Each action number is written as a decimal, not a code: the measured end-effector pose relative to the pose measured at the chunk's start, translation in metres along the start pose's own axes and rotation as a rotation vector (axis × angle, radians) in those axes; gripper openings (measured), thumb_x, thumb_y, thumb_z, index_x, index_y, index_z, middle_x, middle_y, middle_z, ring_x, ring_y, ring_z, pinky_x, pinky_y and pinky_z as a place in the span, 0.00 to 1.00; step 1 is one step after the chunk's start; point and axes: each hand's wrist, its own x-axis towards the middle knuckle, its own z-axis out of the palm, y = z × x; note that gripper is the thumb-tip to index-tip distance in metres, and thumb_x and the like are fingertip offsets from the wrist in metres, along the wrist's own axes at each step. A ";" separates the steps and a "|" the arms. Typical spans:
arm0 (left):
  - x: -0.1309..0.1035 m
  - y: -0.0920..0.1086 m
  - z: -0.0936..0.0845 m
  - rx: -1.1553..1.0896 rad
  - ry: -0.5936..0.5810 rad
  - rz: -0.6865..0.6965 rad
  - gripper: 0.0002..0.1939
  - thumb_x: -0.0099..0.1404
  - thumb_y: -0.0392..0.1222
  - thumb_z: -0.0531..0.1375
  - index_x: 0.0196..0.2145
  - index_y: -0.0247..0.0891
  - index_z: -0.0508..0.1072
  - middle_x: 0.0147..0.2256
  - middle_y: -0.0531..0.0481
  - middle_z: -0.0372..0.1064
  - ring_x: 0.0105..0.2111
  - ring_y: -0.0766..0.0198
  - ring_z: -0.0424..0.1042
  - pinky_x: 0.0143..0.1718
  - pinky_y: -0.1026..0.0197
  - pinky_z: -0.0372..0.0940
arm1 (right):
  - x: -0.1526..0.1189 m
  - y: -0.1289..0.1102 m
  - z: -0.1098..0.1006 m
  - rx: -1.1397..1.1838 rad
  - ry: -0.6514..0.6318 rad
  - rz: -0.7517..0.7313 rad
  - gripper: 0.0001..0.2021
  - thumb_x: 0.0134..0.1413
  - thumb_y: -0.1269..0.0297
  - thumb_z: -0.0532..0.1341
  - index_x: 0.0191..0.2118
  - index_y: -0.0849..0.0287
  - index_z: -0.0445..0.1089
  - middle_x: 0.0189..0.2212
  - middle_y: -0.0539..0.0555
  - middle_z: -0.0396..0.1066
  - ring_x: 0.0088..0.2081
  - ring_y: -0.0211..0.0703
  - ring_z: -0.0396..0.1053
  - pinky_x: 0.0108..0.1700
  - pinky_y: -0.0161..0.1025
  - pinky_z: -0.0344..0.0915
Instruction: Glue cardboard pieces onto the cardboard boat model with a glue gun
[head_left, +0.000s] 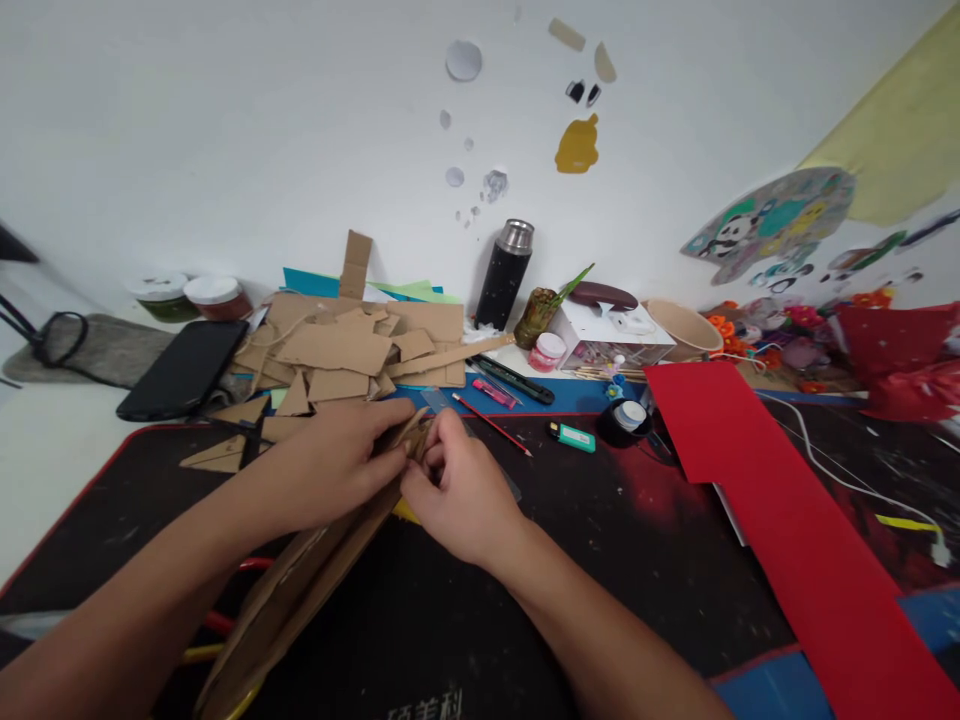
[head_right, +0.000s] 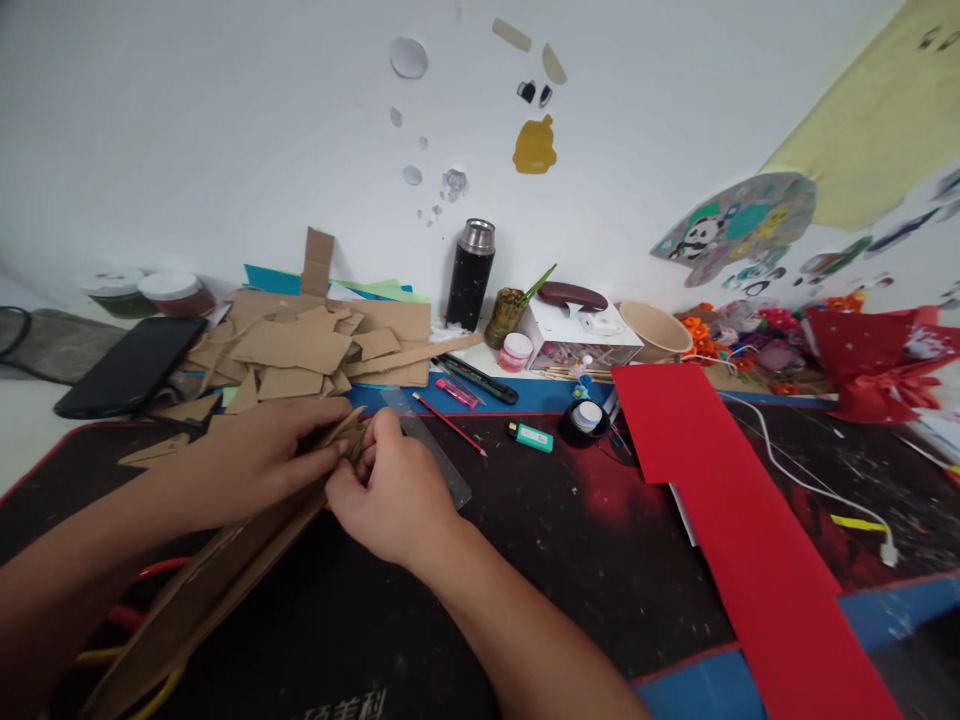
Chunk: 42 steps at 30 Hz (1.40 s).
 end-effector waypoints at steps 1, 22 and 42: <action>0.000 0.000 0.000 0.001 0.004 0.002 0.09 0.67 0.47 0.52 0.30 0.44 0.65 0.29 0.51 0.71 0.30 0.56 0.68 0.33 0.55 0.55 | 0.000 0.000 0.000 -0.003 -0.001 0.003 0.13 0.59 0.65 0.64 0.37 0.51 0.54 0.23 0.41 0.67 0.23 0.38 0.66 0.25 0.35 0.54; -0.001 -0.004 -0.004 0.039 -0.041 -0.014 0.08 0.66 0.46 0.53 0.33 0.43 0.69 0.32 0.48 0.73 0.33 0.54 0.70 0.35 0.55 0.56 | -0.001 0.000 0.002 -0.035 -0.022 0.002 0.13 0.62 0.65 0.64 0.38 0.51 0.55 0.24 0.42 0.68 0.22 0.38 0.66 0.26 0.35 0.53; -0.001 -0.006 -0.013 -0.049 0.053 -0.020 0.14 0.69 0.53 0.54 0.30 0.43 0.66 0.27 0.52 0.69 0.28 0.58 0.67 0.31 0.57 0.56 | -0.001 0.004 -0.002 0.066 -0.016 -0.077 0.07 0.67 0.60 0.62 0.42 0.52 0.62 0.23 0.40 0.64 0.24 0.37 0.61 0.28 0.35 0.52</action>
